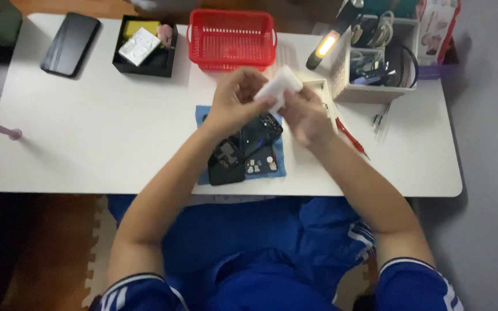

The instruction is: Assembling a phone frame and cleaning the screen on a workbench.

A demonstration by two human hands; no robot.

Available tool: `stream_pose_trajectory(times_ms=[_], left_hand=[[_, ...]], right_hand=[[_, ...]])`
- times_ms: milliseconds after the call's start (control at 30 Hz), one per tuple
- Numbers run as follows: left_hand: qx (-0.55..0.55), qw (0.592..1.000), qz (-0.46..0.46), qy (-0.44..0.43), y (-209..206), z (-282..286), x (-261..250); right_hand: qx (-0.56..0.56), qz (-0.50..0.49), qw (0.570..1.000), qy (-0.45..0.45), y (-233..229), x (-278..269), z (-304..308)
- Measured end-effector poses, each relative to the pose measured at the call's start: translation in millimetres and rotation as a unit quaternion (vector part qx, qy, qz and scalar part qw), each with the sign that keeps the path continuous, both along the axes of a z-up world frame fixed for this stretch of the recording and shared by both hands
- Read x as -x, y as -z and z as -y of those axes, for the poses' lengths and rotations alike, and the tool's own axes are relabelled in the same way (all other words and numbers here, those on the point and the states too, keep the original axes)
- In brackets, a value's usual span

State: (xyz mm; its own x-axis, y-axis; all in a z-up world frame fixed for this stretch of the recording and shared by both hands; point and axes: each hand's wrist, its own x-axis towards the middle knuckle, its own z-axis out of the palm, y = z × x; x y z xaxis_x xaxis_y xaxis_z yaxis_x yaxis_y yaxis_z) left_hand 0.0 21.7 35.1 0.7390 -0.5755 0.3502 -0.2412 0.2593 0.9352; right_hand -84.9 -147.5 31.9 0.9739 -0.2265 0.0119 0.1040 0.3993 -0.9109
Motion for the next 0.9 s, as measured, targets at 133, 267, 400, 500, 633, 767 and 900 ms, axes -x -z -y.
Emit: stream_pose_trajectory(times_ms=[133, 267, 400, 500, 633, 767, 900], left_hand=[[-0.045, 0.989, 0.106, -0.098, -17, -14, 18], [-0.228, 0.903, 0.309, -0.195, -22, -64, 52], [-0.344, 0.852, 0.358, -0.169, -13, -95, 91], [-0.367, 0.854, 0.325, -0.174, 0, -103, 105], [-0.318, 0.867, 0.307, -0.230, 23, -102, 111], [-0.338, 0.864, 0.281, -0.244, 19, -101, 111], [-0.335, 0.871, 0.270, -0.237, 15, -101, 115]], right_hand=[[-0.029, -0.001, 0.997, 0.067, 6, -2, -14], [0.115, 0.041, 0.988, 0.092, 13, -6, -1], [0.554, 0.146, 0.816, 0.073, 34, -8, -2], [0.718, 0.228, 0.650, 0.102, 40, -6, -20], [0.775, 0.264, 0.572, 0.051, 52, 2, -37], [0.752, 0.254, 0.598, -0.111, 19, 2, -28], [0.820, 0.203, 0.528, -0.080, 32, -5, -22]])
